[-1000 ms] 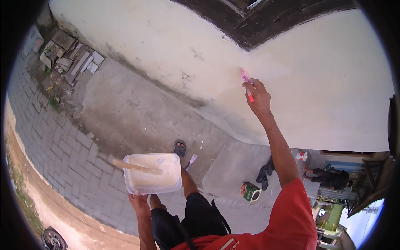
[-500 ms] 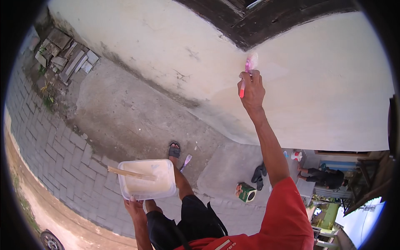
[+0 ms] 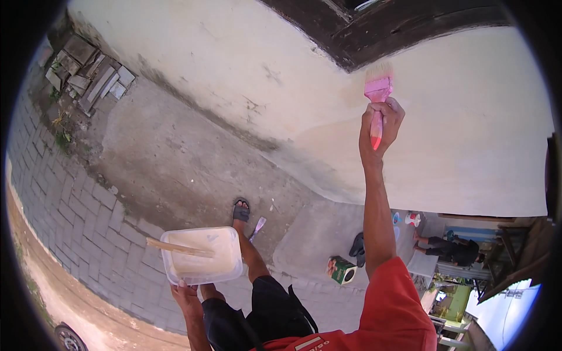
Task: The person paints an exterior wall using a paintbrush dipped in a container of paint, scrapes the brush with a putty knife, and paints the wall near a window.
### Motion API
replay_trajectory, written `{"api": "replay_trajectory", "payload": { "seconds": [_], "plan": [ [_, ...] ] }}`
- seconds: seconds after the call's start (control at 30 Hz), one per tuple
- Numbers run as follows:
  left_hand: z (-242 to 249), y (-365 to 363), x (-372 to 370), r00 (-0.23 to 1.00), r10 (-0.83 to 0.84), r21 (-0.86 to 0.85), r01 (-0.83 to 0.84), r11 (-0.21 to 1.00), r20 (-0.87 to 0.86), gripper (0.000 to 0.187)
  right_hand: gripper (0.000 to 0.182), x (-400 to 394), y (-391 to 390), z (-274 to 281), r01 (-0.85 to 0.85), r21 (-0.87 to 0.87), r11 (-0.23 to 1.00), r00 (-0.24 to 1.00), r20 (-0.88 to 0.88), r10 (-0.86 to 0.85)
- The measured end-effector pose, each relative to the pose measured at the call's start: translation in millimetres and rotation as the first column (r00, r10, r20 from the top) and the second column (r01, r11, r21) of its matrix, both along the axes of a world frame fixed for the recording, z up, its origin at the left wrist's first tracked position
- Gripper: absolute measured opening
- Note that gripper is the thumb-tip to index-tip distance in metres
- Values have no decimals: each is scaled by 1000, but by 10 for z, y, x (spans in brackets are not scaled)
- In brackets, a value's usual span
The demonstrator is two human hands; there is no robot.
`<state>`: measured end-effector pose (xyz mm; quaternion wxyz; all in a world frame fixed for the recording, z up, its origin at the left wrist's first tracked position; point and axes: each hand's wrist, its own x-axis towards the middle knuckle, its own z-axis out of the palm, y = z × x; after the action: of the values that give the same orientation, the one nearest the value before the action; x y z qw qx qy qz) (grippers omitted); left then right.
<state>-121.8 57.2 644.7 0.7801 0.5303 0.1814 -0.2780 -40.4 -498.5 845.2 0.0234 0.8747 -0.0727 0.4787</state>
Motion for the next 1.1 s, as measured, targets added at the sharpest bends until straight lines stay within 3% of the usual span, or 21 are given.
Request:
{"api": "replay_trajectory", "payload": {
  "seconds": [0.13,0.2,0.37,0.47,0.57,0.67,0.7,0.73,0.83,0.9,1.0,1.07,1.1],
  "plan": [
    [28,-70,30,1000,9,17,-9,1000,-19,85,32,107,-115,-270,47,-23,999,998,-30,-48],
    [0,-48,32,1000,2,5,-2,1000,-9,85,32,148,-62,-374,94,63,994,990,-115,-86],
    [-16,3,38,1000,-18,30,18,999,-12,84,31,314,49,-391,135,-32,990,975,-176,-139],
    [-20,2,41,1000,-15,35,15,999,6,84,30,357,163,-487,180,49,982,954,-250,-163],
    [4,26,87,1000,-13,32,12,999,25,85,29,324,212,-642,210,255,944,919,-381,-101],
    [-38,51,92,999,-27,41,26,999,24,85,27,267,139,-455,184,225,957,934,-342,-99],
    [-45,73,89,999,-30,41,29,999,22,86,24,256,113,-290,84,266,960,961,-275,-7],
    [-39,60,91,999,-35,37,35,999,18,86,24,231,30,-166,81,262,962,972,-233,-18],
    [-34,-31,107,997,77,45,-76,996,-31,81,25,215,-78,135,82,274,958,988,-149,-42],
    [-19,-43,121,997,67,54,-65,996,-47,81,24,239,62,239,83,50,995,995,-57,-80],
    [-64,-11,116,998,46,-2,-46,999,-39,82,22,239,72,138,179,-26,984,979,105,-175],
    [-82,3,100,999,9,13,-9,1000,-31,83,22,215,-48,-120,192,-43,980,980,58,-189],
    [-81,17,92,999,-25,15,25,1000,-21,83,24,215,-27,-270,182,-56,982,981,-52,-184]
  ]
}}
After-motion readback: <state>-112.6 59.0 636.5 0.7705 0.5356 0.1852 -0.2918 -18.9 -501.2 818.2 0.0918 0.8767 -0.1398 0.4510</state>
